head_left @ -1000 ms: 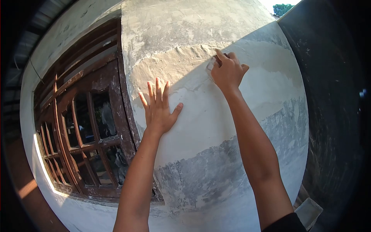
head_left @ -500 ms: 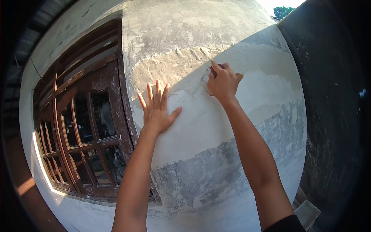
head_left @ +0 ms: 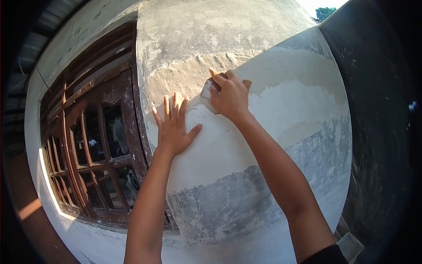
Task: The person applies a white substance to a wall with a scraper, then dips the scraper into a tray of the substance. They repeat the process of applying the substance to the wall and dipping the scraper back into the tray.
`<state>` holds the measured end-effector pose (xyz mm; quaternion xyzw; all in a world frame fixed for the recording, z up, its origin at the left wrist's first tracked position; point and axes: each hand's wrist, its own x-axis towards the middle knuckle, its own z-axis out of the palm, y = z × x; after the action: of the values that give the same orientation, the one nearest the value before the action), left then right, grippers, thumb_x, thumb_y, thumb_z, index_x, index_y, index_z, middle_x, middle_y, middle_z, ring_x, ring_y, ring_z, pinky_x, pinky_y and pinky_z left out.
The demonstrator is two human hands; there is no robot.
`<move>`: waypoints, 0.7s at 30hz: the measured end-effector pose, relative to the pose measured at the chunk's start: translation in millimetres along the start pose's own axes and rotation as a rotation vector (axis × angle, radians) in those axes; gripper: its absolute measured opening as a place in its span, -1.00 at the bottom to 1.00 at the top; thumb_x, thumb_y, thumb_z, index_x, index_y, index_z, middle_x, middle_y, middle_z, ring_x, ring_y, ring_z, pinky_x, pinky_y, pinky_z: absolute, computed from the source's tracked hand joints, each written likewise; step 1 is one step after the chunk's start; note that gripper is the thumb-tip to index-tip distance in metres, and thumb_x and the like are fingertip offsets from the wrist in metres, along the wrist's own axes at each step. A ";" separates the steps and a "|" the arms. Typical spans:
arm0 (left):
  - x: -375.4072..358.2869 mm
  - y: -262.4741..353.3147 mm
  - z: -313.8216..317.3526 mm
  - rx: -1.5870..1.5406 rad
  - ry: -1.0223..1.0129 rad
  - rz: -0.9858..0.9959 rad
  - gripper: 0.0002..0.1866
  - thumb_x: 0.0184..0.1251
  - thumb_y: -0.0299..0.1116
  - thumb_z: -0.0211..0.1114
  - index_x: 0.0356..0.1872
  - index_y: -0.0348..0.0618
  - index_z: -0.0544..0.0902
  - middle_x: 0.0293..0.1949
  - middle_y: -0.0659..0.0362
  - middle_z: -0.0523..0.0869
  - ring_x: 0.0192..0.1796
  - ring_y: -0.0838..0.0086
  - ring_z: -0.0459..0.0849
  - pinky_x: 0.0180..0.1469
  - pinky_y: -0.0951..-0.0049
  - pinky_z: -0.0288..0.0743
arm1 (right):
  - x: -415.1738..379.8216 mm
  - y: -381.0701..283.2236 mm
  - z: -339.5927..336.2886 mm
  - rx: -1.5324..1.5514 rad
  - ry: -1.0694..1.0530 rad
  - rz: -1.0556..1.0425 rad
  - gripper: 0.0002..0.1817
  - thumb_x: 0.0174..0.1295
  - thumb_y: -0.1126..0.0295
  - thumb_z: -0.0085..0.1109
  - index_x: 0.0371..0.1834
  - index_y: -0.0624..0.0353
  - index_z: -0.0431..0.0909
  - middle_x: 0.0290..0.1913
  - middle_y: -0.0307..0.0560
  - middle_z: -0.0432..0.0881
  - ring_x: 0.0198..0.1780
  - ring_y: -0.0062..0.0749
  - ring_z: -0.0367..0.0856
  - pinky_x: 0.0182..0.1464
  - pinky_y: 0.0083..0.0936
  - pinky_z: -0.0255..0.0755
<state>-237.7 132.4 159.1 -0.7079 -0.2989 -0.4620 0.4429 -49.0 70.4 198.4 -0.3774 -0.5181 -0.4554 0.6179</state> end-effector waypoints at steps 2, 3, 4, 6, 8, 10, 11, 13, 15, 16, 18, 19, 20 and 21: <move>-2.1 1.4 -0.3 0.011 -0.010 0.012 -0.04 0.22 0.23 0.18 0.53 0.02 -0.01 0.57 0.02 -0.17 0.59 0.02 -0.34 0.41 -0.31 -0.66 | 3.7 16.9 8.5 -0.125 0.036 0.081 -0.59 0.12 0.31 0.17 0.09 -0.04 0.66 -0.23 -0.22 0.63 -0.06 -0.50 0.55 0.06 -0.20 0.11; -1.4 1.9 -1.0 0.014 -0.013 0.005 -0.04 0.22 0.24 0.18 0.53 0.02 -0.01 0.58 0.03 -0.17 0.59 0.02 -0.34 0.41 -0.31 -0.67 | 10.1 25.4 1.3 -0.122 0.042 0.079 -0.59 0.12 0.31 0.17 0.09 -0.04 0.66 -0.23 -0.22 0.63 -0.06 -0.50 0.55 0.06 -0.20 0.11; -1.4 2.0 -1.2 0.015 -0.016 -0.006 -0.03 0.22 0.25 0.18 0.53 0.02 -0.01 0.58 0.03 -0.17 0.59 0.03 -0.34 0.41 -0.31 -0.67 | 16.1 35.4 -9.8 -0.132 0.102 0.209 -0.59 0.12 0.31 0.18 0.10 -0.04 0.66 -0.22 -0.20 0.62 -0.06 -0.49 0.55 0.07 -0.19 0.10; -1.5 0.2 1.4 0.020 -0.001 0.000 -0.03 0.22 0.26 0.17 0.54 0.03 -0.01 0.58 0.03 -0.18 0.59 0.03 -0.34 0.41 -0.30 -0.67 | 15.7 36.0 -12.4 -0.139 0.161 0.343 -0.59 0.13 0.31 0.18 0.10 -0.04 0.66 -0.22 -0.19 0.62 -0.05 -0.47 0.55 0.08 -0.19 0.10; -1.7 0.4 2.1 0.019 0.015 0.000 -0.03 0.22 0.27 0.16 0.54 0.03 -0.01 0.58 0.02 -0.19 0.59 0.04 -0.35 0.41 -0.30 -0.67 | 4.9 10.7 -0.6 0.047 0.096 0.155 -0.58 0.13 0.30 0.19 0.12 -0.05 0.64 -0.19 -0.17 0.61 -0.04 -0.45 0.56 0.10 -0.17 0.10; -0.8 1.5 -1.9 0.017 -0.023 -0.005 -0.02 0.22 0.29 0.14 0.54 0.03 -0.02 0.58 0.01 -0.22 0.59 0.05 -0.36 0.42 -0.28 -0.68 | -1.7 8.8 2.5 0.039 -0.030 0.070 -0.57 0.14 0.31 0.18 0.14 -0.05 0.63 -0.15 -0.17 0.60 -0.03 -0.43 0.57 0.12 -0.15 0.10; -1.2 1.6 -1.5 0.021 -0.028 -0.003 -0.02 0.22 0.29 0.14 0.54 0.03 -0.02 0.58 0.01 -0.22 0.59 0.05 -0.36 0.42 -0.28 -0.68 | 1.2 17.4 1.6 -0.051 0.016 0.158 -0.56 0.14 0.32 0.18 0.15 -0.04 0.62 -0.14 -0.17 0.60 -0.02 -0.43 0.57 0.12 -0.15 0.10; -1.9 0.9 -0.2 0.039 -0.005 0.007 -0.02 0.22 0.30 0.12 0.54 0.03 -0.02 0.58 0.00 -0.23 0.59 0.05 -0.38 0.41 -0.28 -0.68 | 11.5 34.4 -13.0 -0.158 0.105 0.306 -0.54 0.12 0.33 0.18 0.16 -0.03 0.61 -0.11 -0.16 0.60 -0.02 -0.41 0.57 0.11 -0.15 0.11; -3.5 0.0 2.7 0.043 0.002 0.003 -0.02 0.22 0.30 0.13 0.54 0.03 -0.02 0.58 0.00 -0.23 0.59 0.05 -0.38 0.42 -0.28 -0.68 | 6.8 30.8 -13.3 -0.060 0.117 0.269 -0.54 0.11 0.33 0.19 0.16 -0.02 0.61 -0.12 -0.16 0.61 -0.01 -0.40 0.57 0.11 -0.14 0.11; -2.5 0.3 3.5 0.044 0.015 0.001 -0.02 0.22 0.30 0.13 0.54 0.03 -0.02 0.58 0.00 -0.23 0.59 0.05 -0.38 0.42 -0.28 -0.68 | 4.4 25.8 -15.7 0.034 0.134 0.229 -0.53 0.11 0.33 0.20 0.16 -0.02 0.61 -0.12 -0.16 0.61 -0.01 -0.40 0.57 0.11 -0.14 0.11; -2.7 1.4 1.9 0.040 0.013 -0.010 -0.02 0.22 0.30 0.13 0.54 0.03 -0.02 0.58 0.01 -0.23 0.59 0.05 -0.39 0.42 -0.28 -0.68 | -10.9 11.8 -9.3 0.042 -0.117 0.065 -0.55 0.10 0.33 0.22 0.13 -0.05 0.64 -0.18 -0.15 0.63 -0.02 -0.44 0.57 0.12 -0.16 0.11; -2.3 1.5 0.9 0.041 0.003 -0.013 -0.02 0.21 0.30 0.13 0.54 0.03 -0.02 0.58 0.01 -0.24 0.59 0.04 -0.39 0.42 -0.28 -0.68 | -10.2 20.9 -3.6 -0.008 -0.065 0.114 -0.55 0.09 0.33 0.23 0.13 -0.07 0.64 -0.18 -0.16 0.62 -0.03 -0.44 0.57 0.11 -0.16 0.11; -1.1 1.7 1.4 0.042 0.006 -0.008 -0.02 0.21 0.30 0.13 0.54 0.03 -0.02 0.58 0.01 -0.24 0.59 0.04 -0.39 0.42 -0.28 -0.68 | -7.5 31.0 -1.6 -0.057 -0.012 0.161 -0.54 0.09 0.33 0.25 0.13 -0.09 0.64 -0.18 -0.16 0.62 -0.03 -0.44 0.57 0.10 -0.17 0.11; -1.4 1.1 2.6 0.047 0.014 -0.010 -0.02 0.19 0.28 0.17 0.54 0.09 -0.03 0.58 0.02 -0.23 0.59 0.03 -0.36 0.43 -0.29 -0.64 | -4.8 38.7 -8.0 -0.055 -0.010 0.161 -0.54 0.09 0.33 0.25 0.13 -0.09 0.64 -0.18 -0.16 0.62 -0.03 -0.44 0.57 0.10 -0.17 0.11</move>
<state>-236.3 134.3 157.0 -0.6925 -0.3102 -0.4620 0.4591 -10.0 75.4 192.4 -0.4371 -0.4762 -0.4164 0.6393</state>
